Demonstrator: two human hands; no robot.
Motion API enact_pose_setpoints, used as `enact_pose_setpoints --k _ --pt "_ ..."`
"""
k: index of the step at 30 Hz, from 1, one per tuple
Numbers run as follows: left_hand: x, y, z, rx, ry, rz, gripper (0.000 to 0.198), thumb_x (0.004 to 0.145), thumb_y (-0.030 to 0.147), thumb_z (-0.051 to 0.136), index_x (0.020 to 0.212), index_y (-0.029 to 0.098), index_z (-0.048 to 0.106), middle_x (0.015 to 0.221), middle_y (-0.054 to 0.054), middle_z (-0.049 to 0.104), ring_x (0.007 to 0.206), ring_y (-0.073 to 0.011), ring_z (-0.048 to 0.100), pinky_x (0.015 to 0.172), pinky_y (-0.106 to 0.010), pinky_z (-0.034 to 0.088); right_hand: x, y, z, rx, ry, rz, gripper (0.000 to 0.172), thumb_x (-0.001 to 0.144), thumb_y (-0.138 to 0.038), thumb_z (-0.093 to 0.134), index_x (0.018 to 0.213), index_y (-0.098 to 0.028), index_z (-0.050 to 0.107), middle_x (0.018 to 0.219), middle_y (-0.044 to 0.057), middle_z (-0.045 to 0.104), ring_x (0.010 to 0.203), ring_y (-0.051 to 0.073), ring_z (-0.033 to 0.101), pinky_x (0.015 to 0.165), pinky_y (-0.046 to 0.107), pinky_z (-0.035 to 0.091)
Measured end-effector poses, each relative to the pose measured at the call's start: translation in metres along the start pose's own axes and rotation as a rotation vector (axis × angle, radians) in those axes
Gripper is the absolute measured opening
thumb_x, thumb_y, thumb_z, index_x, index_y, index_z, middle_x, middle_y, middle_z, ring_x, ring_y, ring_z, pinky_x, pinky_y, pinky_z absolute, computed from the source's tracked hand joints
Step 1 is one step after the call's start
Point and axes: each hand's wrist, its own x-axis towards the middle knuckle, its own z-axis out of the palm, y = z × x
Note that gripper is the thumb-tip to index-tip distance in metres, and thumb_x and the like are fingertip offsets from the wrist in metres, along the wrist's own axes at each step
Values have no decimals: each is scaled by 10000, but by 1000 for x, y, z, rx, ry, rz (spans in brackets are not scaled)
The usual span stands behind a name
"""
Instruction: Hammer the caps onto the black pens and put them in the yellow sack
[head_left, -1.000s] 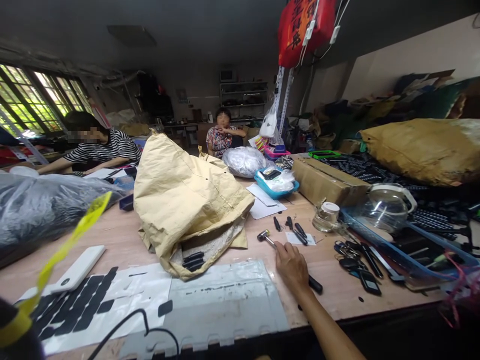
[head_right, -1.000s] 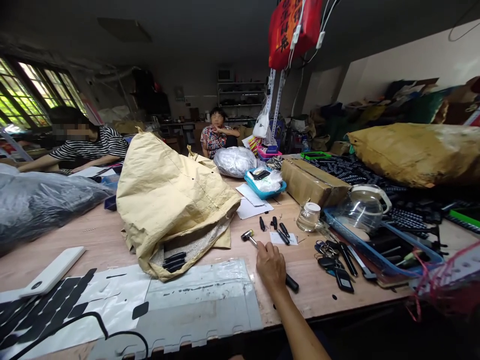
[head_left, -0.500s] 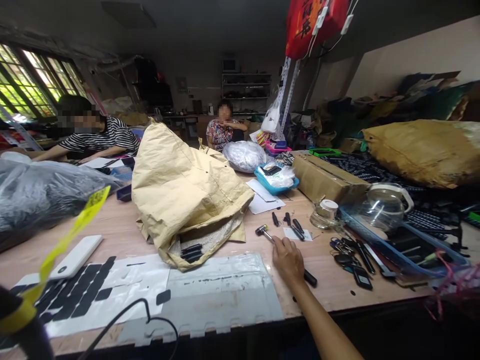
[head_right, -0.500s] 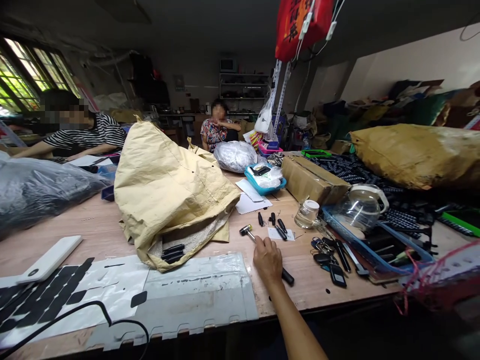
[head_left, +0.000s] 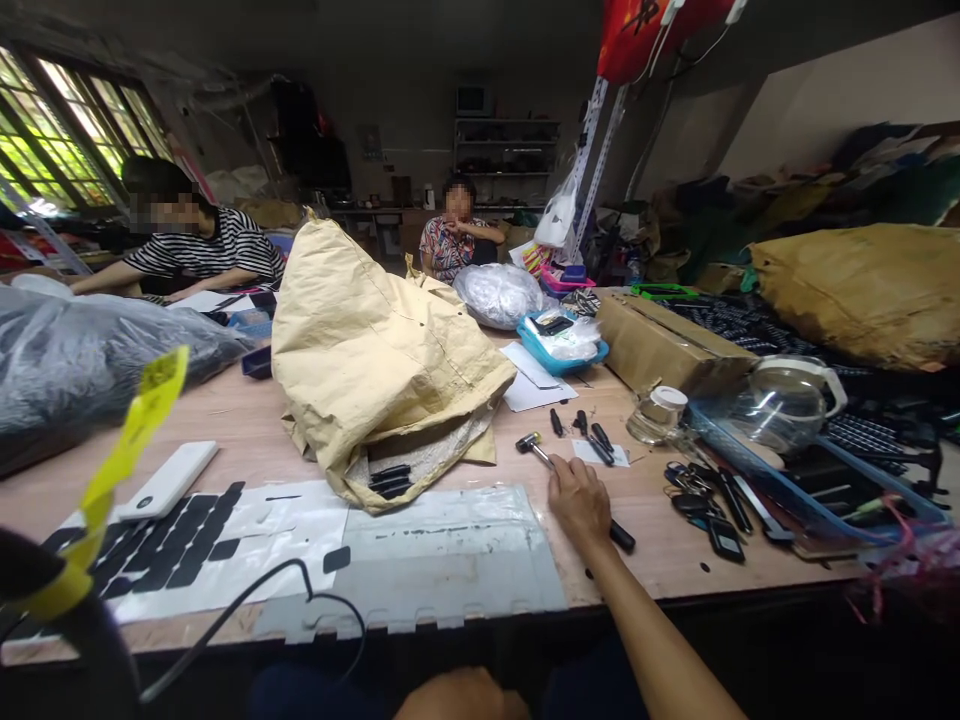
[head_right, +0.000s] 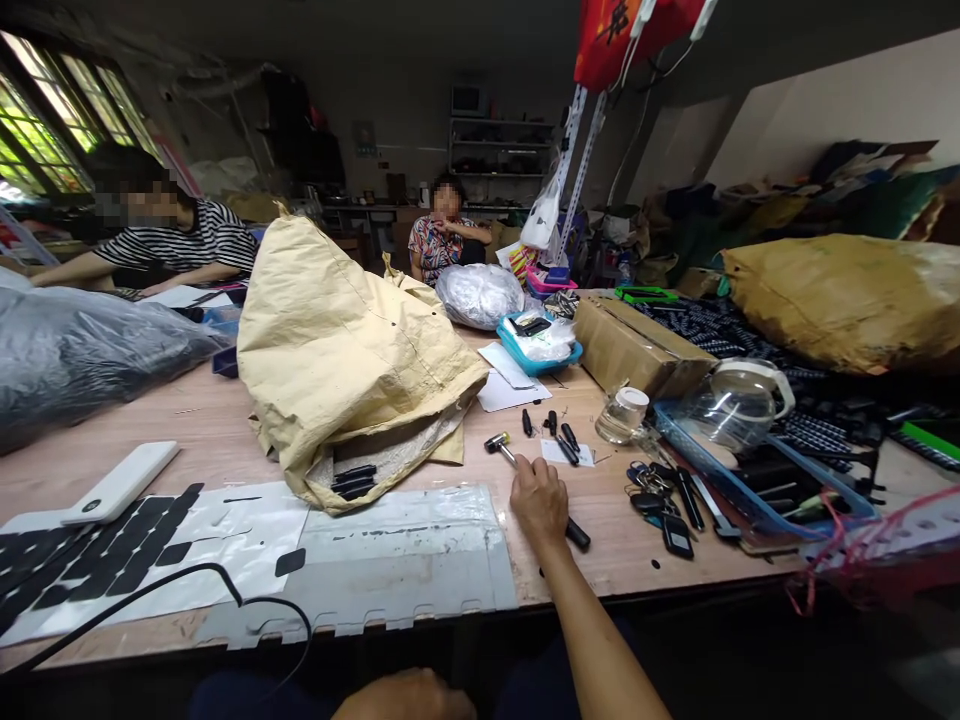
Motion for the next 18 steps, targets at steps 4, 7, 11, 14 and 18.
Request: enact_pose_setpoints --k 4,7,11,14,18 --pt "8 27 -75 -27 130 132 361 879 540 619 1137 306 713 1042 -15 746 943 -209 678 869 -305 525 0 1 1 -7 1 3 278 878 -151 547 1087 -232 711 837 46 589 801 185 503 657 286 305" --pt "15 35 -143 147 729 -67 380 973 396 432 1169 227 709 1113 -91 727 1043 -267 637 926 -385 505 0 1 3 -7 0 1 271 868 -151 560 1081 -232 706 832 42 578 793 181 492 653 282 299" --pt "27 15 -201 444 980 -500 359 938 198 434 1125 163 739 1182 -152 694 1099 -312 620 980 -411 467 2 -2 5 -8 -14 12 285 862 -149 567 1097 -238 702 842 43 580 801 184 496 655 280 302" --pt "31 -5 -212 479 947 -630 322 927 203 479 1070 185 767 1172 -144 697 1115 -321 627 924 -382 491 3 -5 4 -6 -30 31 292 860 -148 569 1101 -244 702 851 46 583 816 187 504 657 283 305" --pt "31 -13 -211 470 937 -612 290 930 212 512 1003 187 791 1111 -130 715 1101 -295 640 912 -347 496 3 -5 4 -8 -38 35 299 851 -141 570 1100 -247 697 858 46 581 823 188 506 660 286 308"
